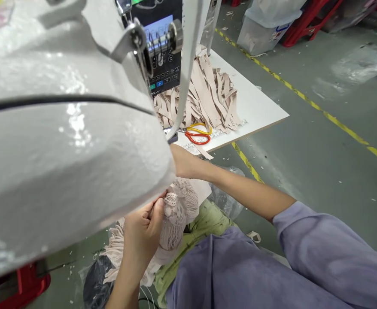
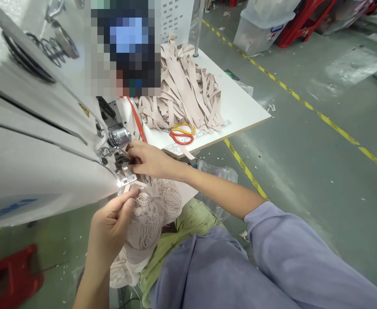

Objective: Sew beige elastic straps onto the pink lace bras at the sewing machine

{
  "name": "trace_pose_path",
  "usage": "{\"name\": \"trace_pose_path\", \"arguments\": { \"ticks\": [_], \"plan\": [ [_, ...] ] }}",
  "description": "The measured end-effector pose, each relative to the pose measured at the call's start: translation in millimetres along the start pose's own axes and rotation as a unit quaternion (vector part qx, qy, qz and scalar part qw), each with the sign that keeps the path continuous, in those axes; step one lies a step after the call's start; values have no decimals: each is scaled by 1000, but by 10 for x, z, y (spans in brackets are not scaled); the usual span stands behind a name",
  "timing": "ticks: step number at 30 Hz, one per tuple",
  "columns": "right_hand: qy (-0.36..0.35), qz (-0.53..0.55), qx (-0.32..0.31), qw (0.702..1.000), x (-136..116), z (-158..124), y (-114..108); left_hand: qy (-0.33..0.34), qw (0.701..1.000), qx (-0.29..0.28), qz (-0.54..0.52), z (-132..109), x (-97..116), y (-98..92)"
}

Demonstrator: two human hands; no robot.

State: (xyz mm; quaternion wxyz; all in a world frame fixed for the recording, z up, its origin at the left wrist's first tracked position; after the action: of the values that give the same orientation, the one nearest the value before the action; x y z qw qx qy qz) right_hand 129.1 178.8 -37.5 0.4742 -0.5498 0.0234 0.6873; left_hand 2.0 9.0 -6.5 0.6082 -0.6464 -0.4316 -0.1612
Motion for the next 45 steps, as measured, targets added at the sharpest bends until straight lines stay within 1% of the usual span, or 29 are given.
{"name": "trace_pose_path", "arguments": {
  "ticks": [7,11,14,17,20,23,26,28,30,33,37,45],
  "plan": [
    [5,37,13,999,-44,-12,-7,10,1000,1,10,0,4,-3],
    [19,48,16,999,-62,-10,-7,-7,1000,16,18,-21,31,9],
    [10,61,10,998,-67,-5,-13,-8,999,30,17,-23,50,21],
    [7,68,8,998,-60,-1,-20,14,999,27,33,-6,37,16],
    [12,73,1,997,-38,3,-18,65,996,11,57,1,6,-6],
    [3,71,4,997,-1,8,-10,104,990,26,94,-20,-17,-28],
    [-17,56,25,998,38,3,0,101,985,62,129,-56,-22,-33],
    [-26,50,46,997,49,-11,9,105,982,76,136,-80,-16,-24],
    [-23,52,65,996,46,-28,23,109,980,87,139,-100,-7,-15],
    [-5,53,73,996,29,-44,48,96,979,101,148,-118,5,-7],
    [-1,58,79,995,14,-46,60,101,978,108,146,-130,13,6],
    [-1,84,77,993,1,-79,15,153,969,104,163,-110,-45,50]
  ]
}}
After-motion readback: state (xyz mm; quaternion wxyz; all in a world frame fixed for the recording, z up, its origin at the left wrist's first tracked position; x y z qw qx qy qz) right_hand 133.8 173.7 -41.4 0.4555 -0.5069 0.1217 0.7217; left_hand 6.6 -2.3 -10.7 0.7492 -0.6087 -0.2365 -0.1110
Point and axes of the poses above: each hand's wrist, its own z-axis towards the middle knuckle, its own y-axis out of the palm, x = y × z, the point moved 1 cm from there along z, towards the middle knuckle, and after that the axes turned 8 degrees about -y, right-handed, at the moved point
